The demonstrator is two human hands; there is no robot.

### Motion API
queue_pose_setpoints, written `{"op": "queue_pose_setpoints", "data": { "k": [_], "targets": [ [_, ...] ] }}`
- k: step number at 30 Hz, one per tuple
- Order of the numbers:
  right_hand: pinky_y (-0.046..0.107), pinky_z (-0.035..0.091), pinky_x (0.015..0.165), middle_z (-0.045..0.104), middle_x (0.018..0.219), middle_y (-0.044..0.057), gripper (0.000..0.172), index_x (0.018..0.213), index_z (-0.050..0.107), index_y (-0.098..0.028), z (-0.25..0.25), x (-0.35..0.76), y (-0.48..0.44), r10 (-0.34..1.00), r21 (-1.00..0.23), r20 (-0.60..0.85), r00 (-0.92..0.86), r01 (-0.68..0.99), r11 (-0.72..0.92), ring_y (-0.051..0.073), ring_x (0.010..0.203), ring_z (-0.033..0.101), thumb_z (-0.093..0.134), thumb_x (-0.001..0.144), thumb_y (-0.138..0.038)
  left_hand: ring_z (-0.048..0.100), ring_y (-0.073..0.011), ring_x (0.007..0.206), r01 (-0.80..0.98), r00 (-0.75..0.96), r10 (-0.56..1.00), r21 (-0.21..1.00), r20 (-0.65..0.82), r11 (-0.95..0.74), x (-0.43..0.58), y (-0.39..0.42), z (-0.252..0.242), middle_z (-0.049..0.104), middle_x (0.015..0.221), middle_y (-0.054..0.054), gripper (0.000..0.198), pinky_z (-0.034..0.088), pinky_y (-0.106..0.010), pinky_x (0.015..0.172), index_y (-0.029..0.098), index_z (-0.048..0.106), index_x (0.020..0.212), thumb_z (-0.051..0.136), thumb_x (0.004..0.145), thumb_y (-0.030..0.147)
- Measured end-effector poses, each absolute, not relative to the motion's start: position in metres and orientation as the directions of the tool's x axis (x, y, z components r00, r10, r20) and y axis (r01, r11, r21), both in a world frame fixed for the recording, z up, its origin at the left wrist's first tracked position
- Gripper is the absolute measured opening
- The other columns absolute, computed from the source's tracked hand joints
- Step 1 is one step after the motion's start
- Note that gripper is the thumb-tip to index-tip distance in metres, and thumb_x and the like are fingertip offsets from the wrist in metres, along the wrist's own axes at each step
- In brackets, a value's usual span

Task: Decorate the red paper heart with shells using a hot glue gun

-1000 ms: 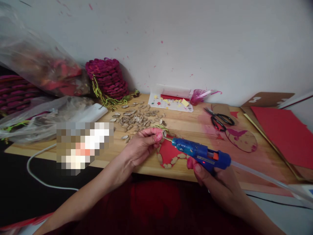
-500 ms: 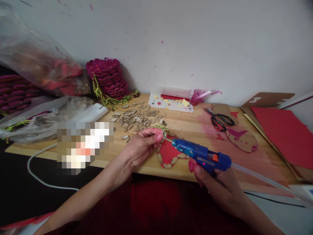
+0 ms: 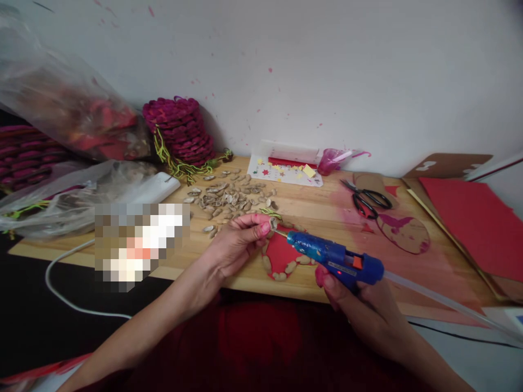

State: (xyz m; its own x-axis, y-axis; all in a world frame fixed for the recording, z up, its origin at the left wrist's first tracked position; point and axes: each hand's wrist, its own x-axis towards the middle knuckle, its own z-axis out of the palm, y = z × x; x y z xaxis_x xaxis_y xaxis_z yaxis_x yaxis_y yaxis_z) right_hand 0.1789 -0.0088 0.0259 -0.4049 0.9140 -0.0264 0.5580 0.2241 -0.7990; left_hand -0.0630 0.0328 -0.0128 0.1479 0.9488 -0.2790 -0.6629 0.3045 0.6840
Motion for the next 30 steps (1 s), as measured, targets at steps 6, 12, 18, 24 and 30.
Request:
{"op": "queue_pose_setpoints", "data": {
  "k": [6,12,18,24,30],
  "targets": [
    [0.035,0.048,0.059,0.053,0.054,-0.002,0.035,0.065,0.052,-0.027,0.027,0.179,-0.009,0.926,-0.809,0.007,-0.378,0.542,0.228,0.017,0.050,0.049,0.053,0.096,-0.044,0.051,-0.0061,0.057,-0.663,0.148,0.946,0.680,-0.288,0.311,-0.062,0.032,-0.011,0.064,0.063,0.001,0.027,0.041,-0.017,0.056,0.013,0.076,0.073,0.095,0.055,0.018],
    [0.034,0.046,0.057,0.052,0.054,-0.003,0.031,0.068,0.052,-0.027,0.023,0.182,-0.008,0.925,-0.787,0.014,-0.380,0.566,0.244,0.017,0.050,0.047,0.055,0.096,-0.041,0.054,-0.0061,0.057,-0.661,0.153,0.937,0.672,-0.313,0.333,-0.062,0.032,-0.012,0.066,0.064,0.000,0.029,0.043,-0.017,0.056,0.013,0.076,0.074,0.096,0.054,0.019],
    [0.034,0.046,0.065,0.054,0.066,-0.001,0.024,0.080,0.055,-0.026,0.019,0.185,-0.008,0.912,-0.734,0.037,-0.410,0.608,0.303,0.018,0.062,0.051,0.050,0.099,-0.040,0.057,-0.0061,0.057,-0.655,0.146,0.925,0.667,-0.350,0.356,-0.062,0.034,-0.012,0.068,0.066,0.000,0.035,0.045,-0.015,0.056,0.014,0.077,0.073,0.099,0.047,0.021],
    [0.034,0.046,0.066,0.065,0.080,0.003,0.021,0.090,0.060,-0.024,0.016,0.186,-0.004,0.913,-0.707,0.040,-0.407,0.634,0.313,0.021,0.073,0.058,0.050,0.099,-0.041,0.056,-0.0054,0.056,-0.655,0.145,0.928,0.670,-0.342,0.349,-0.061,0.035,-0.013,0.068,0.067,0.000,0.034,0.045,-0.015,0.055,0.014,0.076,0.074,0.098,0.049,0.019],
    [0.029,0.040,0.053,0.056,0.062,0.000,0.041,0.068,0.056,-0.022,0.008,0.184,0.013,0.966,-0.874,-0.031,-0.255,0.476,0.098,0.015,0.056,0.050,0.050,0.098,-0.049,0.056,-0.0080,0.057,-0.549,0.115,0.953,0.782,-0.279,0.295,-0.067,0.042,-0.004,0.064,0.062,0.001,0.031,0.046,-0.018,0.055,0.015,0.076,0.073,0.097,0.053,0.026]
  ]
}}
